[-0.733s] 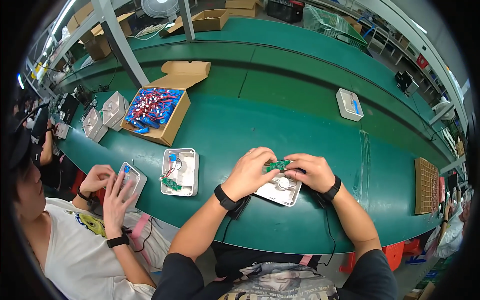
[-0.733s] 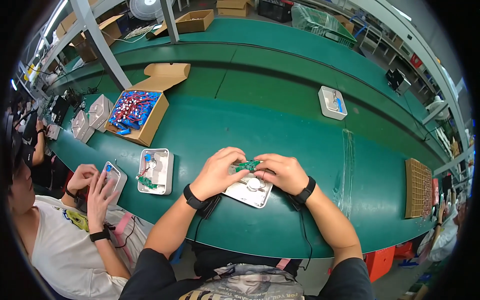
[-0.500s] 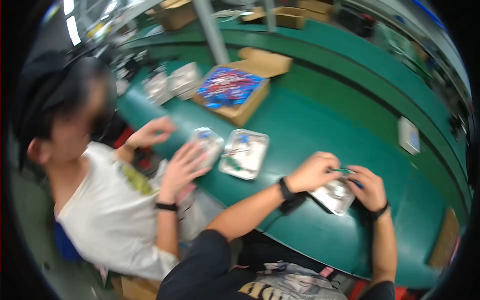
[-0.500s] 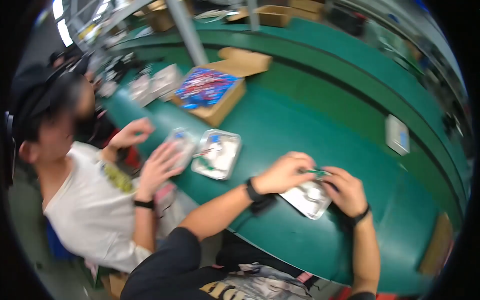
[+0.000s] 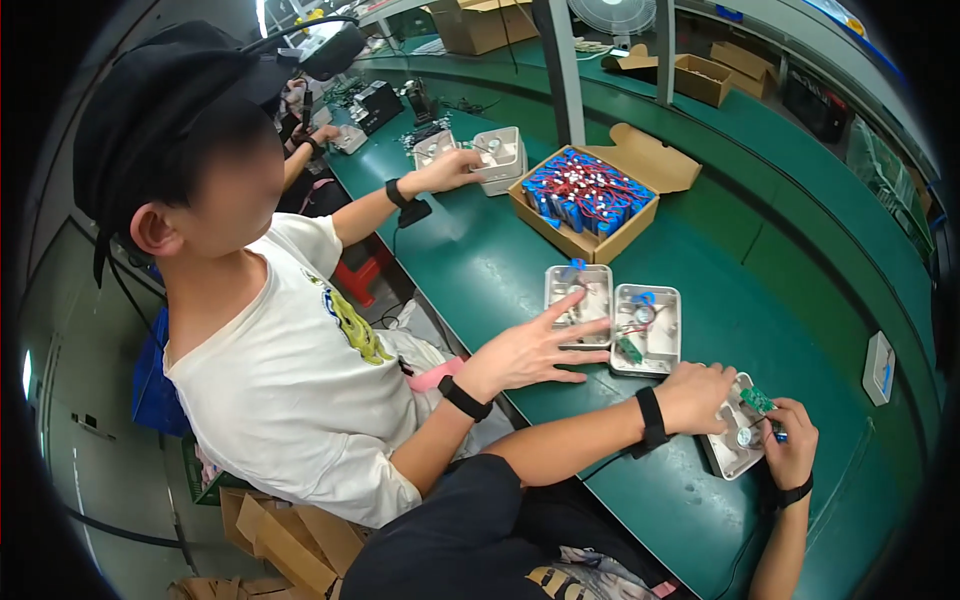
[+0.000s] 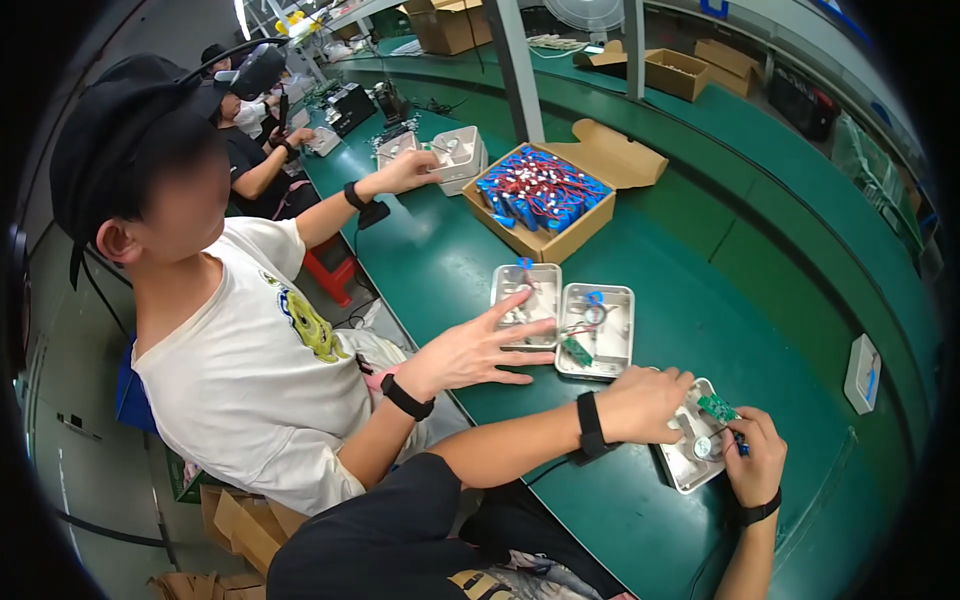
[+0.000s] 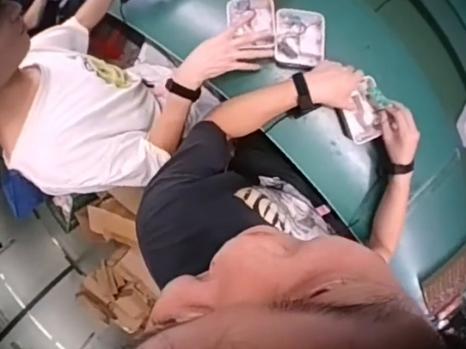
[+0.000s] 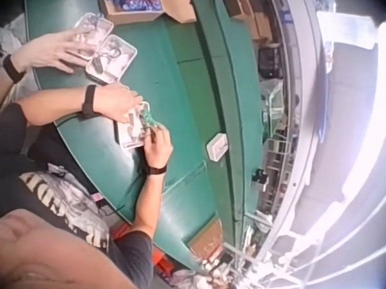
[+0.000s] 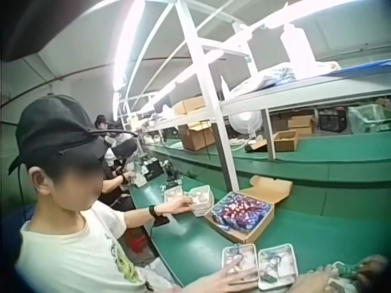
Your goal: The person assembles electronic devices by hand, picking up a plastic housing, a circuit board, and a battery. They fit the components into the housing, tuck the wires into the casing, and place the assembled unit into a tray.
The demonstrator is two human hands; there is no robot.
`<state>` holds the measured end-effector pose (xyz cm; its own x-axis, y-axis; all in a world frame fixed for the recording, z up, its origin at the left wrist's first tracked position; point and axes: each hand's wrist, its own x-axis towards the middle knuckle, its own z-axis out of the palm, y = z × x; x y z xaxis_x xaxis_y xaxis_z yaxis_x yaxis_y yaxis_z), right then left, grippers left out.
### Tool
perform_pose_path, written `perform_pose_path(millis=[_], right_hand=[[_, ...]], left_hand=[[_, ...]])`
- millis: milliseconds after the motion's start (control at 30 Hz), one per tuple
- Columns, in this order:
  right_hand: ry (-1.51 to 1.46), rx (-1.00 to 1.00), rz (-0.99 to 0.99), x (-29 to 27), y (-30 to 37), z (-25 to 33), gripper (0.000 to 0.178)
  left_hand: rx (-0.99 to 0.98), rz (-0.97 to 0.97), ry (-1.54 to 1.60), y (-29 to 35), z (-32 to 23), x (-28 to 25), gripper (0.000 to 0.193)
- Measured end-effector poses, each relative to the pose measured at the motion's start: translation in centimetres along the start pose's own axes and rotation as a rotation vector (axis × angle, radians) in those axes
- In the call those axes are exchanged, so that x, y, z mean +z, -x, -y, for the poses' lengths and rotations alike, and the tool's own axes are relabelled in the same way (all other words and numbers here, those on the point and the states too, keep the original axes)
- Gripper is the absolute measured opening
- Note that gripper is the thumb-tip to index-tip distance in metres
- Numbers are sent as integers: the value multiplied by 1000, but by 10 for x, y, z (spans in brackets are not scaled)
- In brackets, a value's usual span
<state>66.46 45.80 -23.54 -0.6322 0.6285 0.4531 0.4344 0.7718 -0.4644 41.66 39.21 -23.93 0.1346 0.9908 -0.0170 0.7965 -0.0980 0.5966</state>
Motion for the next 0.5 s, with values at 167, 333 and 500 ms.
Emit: perform_pose_path(millis=[167,333,500], right_hand=[[-6,-41,-21,0,1,0,19],[87,-112,-29,6,10,-8,22],[185,-129,-36,8,15,-10,23]], left_hand=[[111,-102,32,-16,3,32,41],[171,-74,89,-22,14,33,44],[169,-49,130,-24,18,34,49]])
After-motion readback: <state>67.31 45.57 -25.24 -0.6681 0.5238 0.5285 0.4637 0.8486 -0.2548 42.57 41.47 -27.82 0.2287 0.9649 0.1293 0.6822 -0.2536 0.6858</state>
